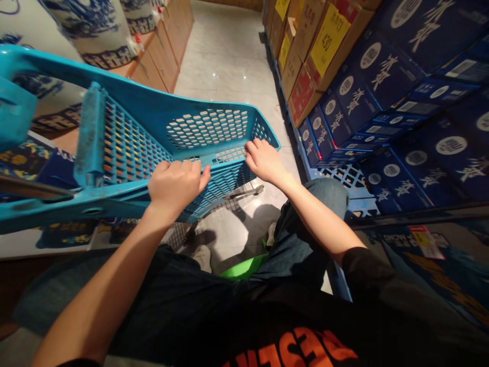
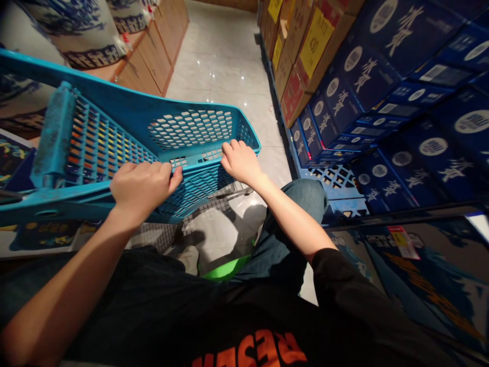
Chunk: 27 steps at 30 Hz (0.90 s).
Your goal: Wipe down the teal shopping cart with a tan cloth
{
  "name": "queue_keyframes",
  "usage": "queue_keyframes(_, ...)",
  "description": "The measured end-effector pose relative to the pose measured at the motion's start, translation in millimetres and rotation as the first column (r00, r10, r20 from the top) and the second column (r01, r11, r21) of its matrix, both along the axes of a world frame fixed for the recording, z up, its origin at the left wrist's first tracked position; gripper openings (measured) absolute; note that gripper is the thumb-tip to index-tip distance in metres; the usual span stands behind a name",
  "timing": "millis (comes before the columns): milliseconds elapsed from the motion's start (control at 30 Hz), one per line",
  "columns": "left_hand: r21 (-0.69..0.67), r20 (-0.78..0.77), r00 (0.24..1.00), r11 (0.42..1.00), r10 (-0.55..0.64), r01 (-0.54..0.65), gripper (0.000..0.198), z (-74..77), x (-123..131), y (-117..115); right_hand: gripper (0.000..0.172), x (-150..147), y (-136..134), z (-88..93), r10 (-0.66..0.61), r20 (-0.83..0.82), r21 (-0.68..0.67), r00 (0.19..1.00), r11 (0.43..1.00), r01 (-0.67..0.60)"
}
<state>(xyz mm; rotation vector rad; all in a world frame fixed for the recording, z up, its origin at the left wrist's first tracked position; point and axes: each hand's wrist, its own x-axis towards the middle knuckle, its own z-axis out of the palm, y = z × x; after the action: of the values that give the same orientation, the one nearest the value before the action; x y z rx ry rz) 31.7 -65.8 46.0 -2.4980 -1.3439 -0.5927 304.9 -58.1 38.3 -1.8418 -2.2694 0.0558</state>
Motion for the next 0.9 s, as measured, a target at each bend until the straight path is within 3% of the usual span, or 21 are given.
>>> queue_keyframes(133,0.048,-0.074,0.997,0.999,0.017,-0.014,0.043,-1.8,-5,-2,0.042,-27,-21,-18.0,0.176,-0.161,0.140,0.971,0.978,-0.154)
queue_keyframes(233,0.066,-0.102,0.994,0.998,0.025,-0.019,0.042,-2.3,-9,-6,0.046,-30,-25,-25.2,0.286,-0.211,0.197,0.935,0.949,-0.246)
queue_keyframes(300,0.076,-0.107,0.994,0.997,0.031,-0.022,0.042,-2.5,-10,-7,0.042,-16,-20,-25.5,0.242,-0.209,0.185,0.947,0.961,-0.205)
queue_keyframes(433,0.053,-0.054,0.998,0.998,0.029,-0.026,0.041,-3.9,-9,-6,0.034,20,-4,-27.6,-0.012,-0.213,0.165,0.977,0.985,0.048)
queue_keyframes(500,0.041,-0.028,0.999,0.999,0.024,-0.023,0.041,-4.4,-8,-5,0.035,26,-3,-31.3,-0.081,-0.225,0.169,0.971,0.978,0.121)
queue_keyframes(567,0.046,-0.041,0.999,0.999,0.021,-0.019,0.042,-4.4,-8,-4,0.036,23,-5,-34.4,-0.069,-0.231,0.181,0.971,0.977,0.113)
queue_keyframes(667,0.057,-0.083,0.996,0.998,0.026,-0.021,0.045,-3.2,-6,-4,0.038,21,-8,-31.8,0.097,-0.190,0.186,0.977,0.981,-0.061)
queue_keyframes(767,0.038,-0.059,0.998,0.999,0.012,-0.010,0.046,-2.1,-1,-1,0.035,42,3,-21.6,0.214,-0.115,0.114,0.970,0.973,-0.201)
queue_keyframes(900,0.023,0.009,0.999,0.999,-0.038,0.038,0.044,-3.4,12,12,0.028,80,30,-13.6,0.061,-0.081,0.035,0.995,0.998,-0.058)
